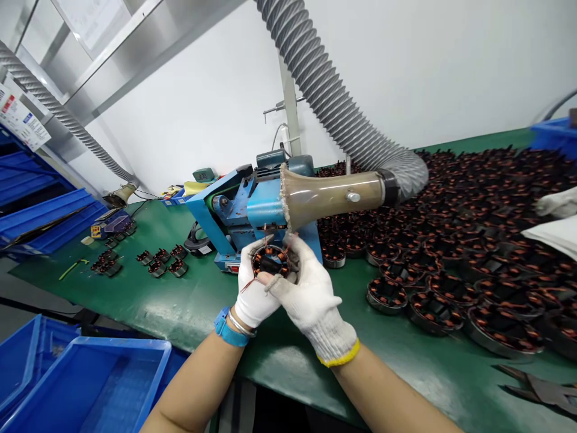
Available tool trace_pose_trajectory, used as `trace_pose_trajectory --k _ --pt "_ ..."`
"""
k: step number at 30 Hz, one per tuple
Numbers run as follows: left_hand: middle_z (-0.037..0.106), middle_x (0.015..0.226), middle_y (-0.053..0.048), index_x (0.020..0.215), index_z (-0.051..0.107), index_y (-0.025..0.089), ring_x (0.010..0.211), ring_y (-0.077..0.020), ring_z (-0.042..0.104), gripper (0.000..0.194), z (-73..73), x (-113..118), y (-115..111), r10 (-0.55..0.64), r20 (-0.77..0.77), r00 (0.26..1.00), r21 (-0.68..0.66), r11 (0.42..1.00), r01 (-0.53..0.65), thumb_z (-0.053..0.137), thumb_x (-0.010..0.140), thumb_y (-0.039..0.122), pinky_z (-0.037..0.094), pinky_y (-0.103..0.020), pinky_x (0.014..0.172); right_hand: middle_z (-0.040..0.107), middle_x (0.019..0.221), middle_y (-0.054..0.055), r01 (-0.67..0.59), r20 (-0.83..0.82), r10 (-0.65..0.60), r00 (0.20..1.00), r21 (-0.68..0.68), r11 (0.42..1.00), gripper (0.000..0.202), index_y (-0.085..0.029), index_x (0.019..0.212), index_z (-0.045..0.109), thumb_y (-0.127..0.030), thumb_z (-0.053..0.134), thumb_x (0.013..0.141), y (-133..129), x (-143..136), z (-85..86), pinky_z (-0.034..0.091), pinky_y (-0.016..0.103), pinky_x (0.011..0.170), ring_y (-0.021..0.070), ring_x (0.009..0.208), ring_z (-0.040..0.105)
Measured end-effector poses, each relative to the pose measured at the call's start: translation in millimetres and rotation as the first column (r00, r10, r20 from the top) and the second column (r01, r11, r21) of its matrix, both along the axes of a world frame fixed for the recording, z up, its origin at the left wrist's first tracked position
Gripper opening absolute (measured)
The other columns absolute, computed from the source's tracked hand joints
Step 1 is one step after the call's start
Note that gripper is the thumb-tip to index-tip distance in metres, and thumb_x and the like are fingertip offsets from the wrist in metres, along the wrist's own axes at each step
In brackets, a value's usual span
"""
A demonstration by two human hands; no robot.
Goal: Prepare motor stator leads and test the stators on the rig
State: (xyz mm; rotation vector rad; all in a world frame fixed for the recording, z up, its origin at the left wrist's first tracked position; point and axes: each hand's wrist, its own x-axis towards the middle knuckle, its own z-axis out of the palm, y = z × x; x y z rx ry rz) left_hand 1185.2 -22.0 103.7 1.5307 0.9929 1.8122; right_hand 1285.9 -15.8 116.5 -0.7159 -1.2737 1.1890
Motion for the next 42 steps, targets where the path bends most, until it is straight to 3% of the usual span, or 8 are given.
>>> trace_pose_trajectory --k 3,6,9,14,22,27,35,42 --pt "0.062 0.122 -0.009 0.124 0.040 0.025 0.108 -0.0231 0.066 0.066 -1.5 6 -1 -0.026 0.101 0.995 -0.070 0.997 0.033 0.079 0.073 0.038 0.054 -0.043 0.100 0.058 0.133 0.015 0.046 0.134 -0.048 0.990 0.019 0.999 0.086 -0.020 0.133 0.049 -0.049 0.084 0.060 5 -2 -5.7 0.044 0.049 0.110 0.0331 0.124 0.056" --pt "0.055 0.136 -0.013 0.136 0.033 0.025 0.121 -0.0242 0.060 0.074 1.0 7 -5 -0.067 0.069 0.995 -0.057 0.996 0.071 0.075 0.076 0.035 0.049 -0.043 0.107 0.058 0.135 0.015 0.021 0.177 -0.035 0.984 0.080 0.997 0.083 -0.018 0.134 0.050 -0.050 0.081 0.064 12 3 -6.4 0.044 0.048 0.110 0.0326 0.125 0.055" --pt "0.058 0.130 -0.013 0.130 0.041 0.022 0.118 -0.0257 0.061 0.073 2.0 4 -5 0.039 -0.024 0.999 -0.065 0.997 -0.041 0.081 0.070 0.032 0.047 -0.044 0.107 0.058 0.135 0.014 -0.052 0.195 0.034 0.980 0.088 0.995 0.083 -0.018 0.134 0.051 -0.052 0.080 0.065 20 10 -5.7 0.045 0.046 0.109 0.0325 0.126 0.055" --pt "0.064 0.115 -0.011 0.116 0.047 0.019 0.104 -0.0260 0.066 0.066 -2.8 0 1 0.206 -0.147 0.968 -0.117 0.968 -0.224 0.083 0.064 0.035 0.053 -0.045 0.097 0.065 0.125 0.012 -0.210 0.126 0.214 0.969 -0.049 0.977 0.076 -0.020 0.129 0.054 -0.055 0.080 0.066 30 10 -9.2 0.052 0.044 0.101 0.0296 0.115 0.063" --pt "0.060 0.117 -0.013 0.116 0.048 0.020 0.108 -0.0287 0.063 0.059 0.7 -4 5 0.328 -0.284 0.901 -0.135 0.917 -0.376 0.078 0.067 0.035 0.052 -0.047 0.096 0.068 0.121 0.009 -0.269 0.005 0.272 0.962 -0.133 0.954 0.060 -0.022 0.115 0.060 -0.052 0.081 0.067 32 -2 -6.0 0.049 0.045 0.106 0.0276 0.115 0.063" --pt "0.061 0.111 -0.010 0.111 0.048 0.022 0.102 -0.0273 0.065 0.054 1.5 -3 4 0.329 -0.340 0.881 -0.137 0.910 -0.392 0.077 0.066 0.029 0.054 -0.045 0.091 0.067 0.124 0.009 -0.269 -0.039 0.266 0.963 -0.174 0.947 0.064 -0.024 0.119 0.059 -0.054 0.081 0.067 35 -4 -16.5 0.047 0.047 0.107 0.0280 0.116 0.063" --pt "0.059 0.115 -0.012 0.114 0.046 0.020 0.105 -0.0283 0.063 0.057 7.7 -15 23 0.299 -0.296 0.907 -0.039 0.945 -0.325 0.075 0.067 0.033 0.052 -0.047 0.095 0.065 0.126 0.009 -0.216 -0.079 0.205 0.976 -0.183 0.959 0.068 -0.024 0.118 0.057 -0.051 0.084 0.062 33 -11 8.1 0.044 0.046 0.111 0.0291 0.122 0.059" --pt "0.058 0.112 -0.010 0.112 0.047 0.021 0.103 -0.0264 0.063 0.056 4.0 -17 23 0.320 -0.297 0.900 -0.030 0.939 -0.344 0.077 0.066 0.028 0.053 -0.045 0.094 0.066 0.125 0.010 -0.234 -0.076 0.222 0.972 -0.233 0.944 0.074 -0.024 0.121 0.054 -0.052 0.085 0.060 35 -14 2.2 0.045 0.047 0.109 0.0293 0.118 0.062"
